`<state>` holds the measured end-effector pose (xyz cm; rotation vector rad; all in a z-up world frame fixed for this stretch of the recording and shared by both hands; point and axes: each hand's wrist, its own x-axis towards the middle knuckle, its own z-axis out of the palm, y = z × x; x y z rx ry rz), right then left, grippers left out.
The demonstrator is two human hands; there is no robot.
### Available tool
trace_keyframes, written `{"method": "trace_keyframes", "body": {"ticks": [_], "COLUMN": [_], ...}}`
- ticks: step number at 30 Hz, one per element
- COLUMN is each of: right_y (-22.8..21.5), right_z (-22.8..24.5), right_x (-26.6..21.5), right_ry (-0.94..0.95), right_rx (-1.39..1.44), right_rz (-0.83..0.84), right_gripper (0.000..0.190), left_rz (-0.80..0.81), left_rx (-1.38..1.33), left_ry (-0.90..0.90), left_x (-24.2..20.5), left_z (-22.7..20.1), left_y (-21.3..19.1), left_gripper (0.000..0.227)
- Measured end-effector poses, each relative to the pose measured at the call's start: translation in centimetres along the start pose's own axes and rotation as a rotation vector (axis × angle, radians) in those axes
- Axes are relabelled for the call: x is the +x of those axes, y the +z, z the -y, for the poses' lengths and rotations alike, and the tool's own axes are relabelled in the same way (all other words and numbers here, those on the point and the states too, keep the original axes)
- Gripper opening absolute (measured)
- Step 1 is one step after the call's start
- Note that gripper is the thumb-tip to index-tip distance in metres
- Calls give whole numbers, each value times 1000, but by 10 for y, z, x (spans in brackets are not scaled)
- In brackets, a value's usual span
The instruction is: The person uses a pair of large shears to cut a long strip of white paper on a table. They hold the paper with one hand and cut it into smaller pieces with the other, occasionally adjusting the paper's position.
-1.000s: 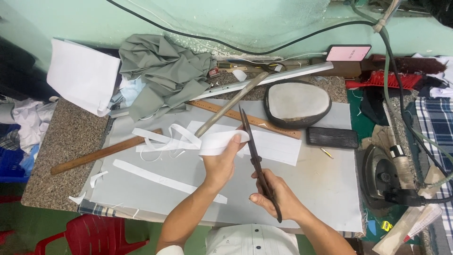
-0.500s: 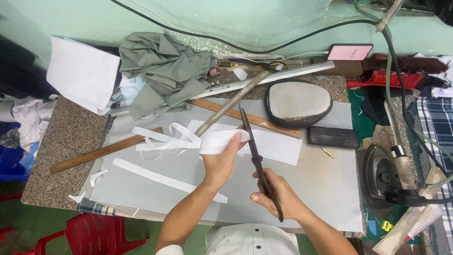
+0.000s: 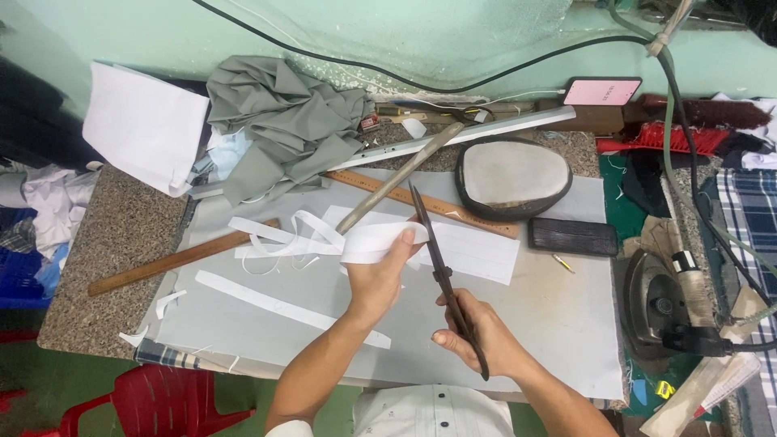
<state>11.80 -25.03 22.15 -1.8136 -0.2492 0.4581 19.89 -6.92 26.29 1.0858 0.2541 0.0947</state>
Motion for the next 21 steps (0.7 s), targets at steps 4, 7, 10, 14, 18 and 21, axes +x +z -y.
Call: {"method": "trace_keyframes", "body": {"ticks": [4,7,10,14,18,21], "right_y": [-1,-2,-2,-2,-3,-4], "right_z": [0,2,2,2,4,2], "right_x": [0,0,0,1,1,1], "right_ry": [-11,-25,-15,-7,-12,-6], "right_rx": [5,-3,1,0,-17,14], "right_rz": [3,1,6,13,9,20], "right_gripper": [58,59,59,58,58,57], "left_rz": [15,6,-3,6,-5,-41], "left_rx": [-14,-2,11,13,22,59], "left_ry": [9,-9,-11,-17,-20,-39], "left_x": [2,2,3,4,2,3], "left_z": [1,-1,1,-1,-6,-7], "left_y": [-2,-2,-5,-6,-5,-4], "left_gripper": [15,15,15,18,12,12]}}
